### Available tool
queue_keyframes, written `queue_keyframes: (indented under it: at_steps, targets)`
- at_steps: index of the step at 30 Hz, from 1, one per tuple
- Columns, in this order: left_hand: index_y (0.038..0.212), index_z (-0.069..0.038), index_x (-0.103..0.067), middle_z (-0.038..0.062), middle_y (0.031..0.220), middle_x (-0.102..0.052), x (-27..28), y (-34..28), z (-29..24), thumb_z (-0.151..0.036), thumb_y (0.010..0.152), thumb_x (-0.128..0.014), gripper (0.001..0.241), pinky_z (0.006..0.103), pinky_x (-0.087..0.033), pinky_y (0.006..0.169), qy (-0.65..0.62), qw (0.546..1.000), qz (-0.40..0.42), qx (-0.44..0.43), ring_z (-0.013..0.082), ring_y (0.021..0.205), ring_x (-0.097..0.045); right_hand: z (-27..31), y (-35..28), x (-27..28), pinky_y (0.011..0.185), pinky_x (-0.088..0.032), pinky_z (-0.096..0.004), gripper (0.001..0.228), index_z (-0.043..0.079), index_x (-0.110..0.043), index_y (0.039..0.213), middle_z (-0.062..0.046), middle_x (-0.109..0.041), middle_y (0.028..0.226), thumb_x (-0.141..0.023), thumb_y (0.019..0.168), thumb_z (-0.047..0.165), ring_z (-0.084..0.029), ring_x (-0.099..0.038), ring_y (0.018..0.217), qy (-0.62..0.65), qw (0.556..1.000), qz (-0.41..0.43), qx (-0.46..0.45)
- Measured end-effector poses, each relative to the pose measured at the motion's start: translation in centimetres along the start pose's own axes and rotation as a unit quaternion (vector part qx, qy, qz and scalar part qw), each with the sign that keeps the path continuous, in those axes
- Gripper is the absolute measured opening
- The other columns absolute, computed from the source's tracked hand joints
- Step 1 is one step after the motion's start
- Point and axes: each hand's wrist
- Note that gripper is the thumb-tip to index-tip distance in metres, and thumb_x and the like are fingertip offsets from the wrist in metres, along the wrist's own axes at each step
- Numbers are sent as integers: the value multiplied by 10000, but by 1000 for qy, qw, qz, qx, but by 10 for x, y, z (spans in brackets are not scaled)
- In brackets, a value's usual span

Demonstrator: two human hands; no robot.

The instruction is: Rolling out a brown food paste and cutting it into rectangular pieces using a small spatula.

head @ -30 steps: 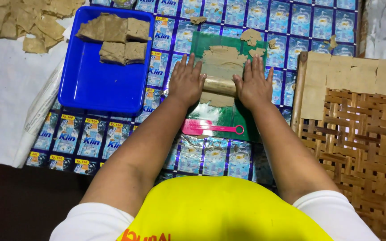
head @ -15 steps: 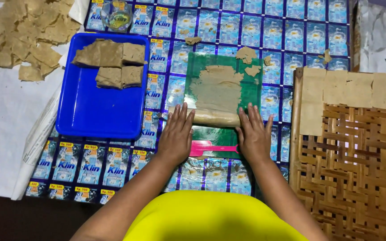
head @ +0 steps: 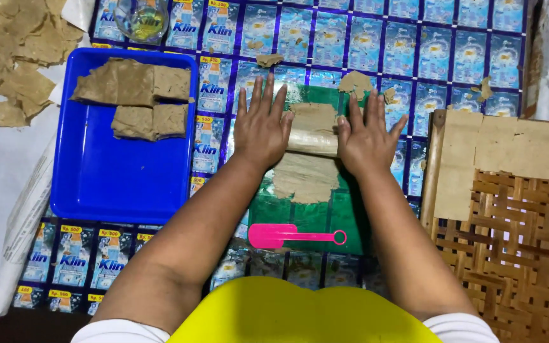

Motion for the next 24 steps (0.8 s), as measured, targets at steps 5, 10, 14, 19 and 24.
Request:
queue_keyframes:
  at_steps: [5,10,14,19,24]
  targets:
    - [1629,-65,-238,139,1705,-79,-2,64,6,-425,1095,-253,645,540,47,1243,26,999,-19,-2,272,1563,19,6,60,19,1100,91,-759,642,97,-371,1598,-185,-173,1691,-286,1080,468,-317,-85,1559,-2,999,34,-17]
    - [1639,-12,-174,166,1699,10,6,88,4,-399,1105,-265,666,541,90,1233,14,1000,15,21,270,1532,122,8,76,28,1064,139,-766,670,-8,-420,1579,-199,-188,1686,-317,1128,478,-303,-26,1544,3,1000,-25,14]
    - [1637,-61,-234,173,1691,27,-1,64,6,-365,1027,-379,696,623,87,1199,30,999,13,43,291,1529,138,13,60,28,1111,101,-746,653,94,-348,1639,-162,-53,1702,-307,1114,478,-302,59,1542,-12,1000,23,14]
    - [1531,-88,-494,180,1666,-263,-15,9,3,-287,930,-478,633,668,20,1195,2,993,-119,-3,369,1557,-126,7,18,11,1155,-15,-708,644,55,-397,1608,-212,-72,1690,-351,1081,423,-347,-2,1554,-24,999,26,11]
    - [1505,-132,-500,179,1635,-368,-13,-51,2,-340,1053,-387,510,610,-174,1209,-20,996,-73,-37,403,1525,-284,11,-44,10,1190,5,-660,646,-54,-364,1592,-321,-250,1660,-364,1136,404,-407,-171,1567,3,998,-19,59]
Point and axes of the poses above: each hand's wrist, its own y-axis towards the middle knuckle, its own x-axis out of the back of the hand, z = x × y
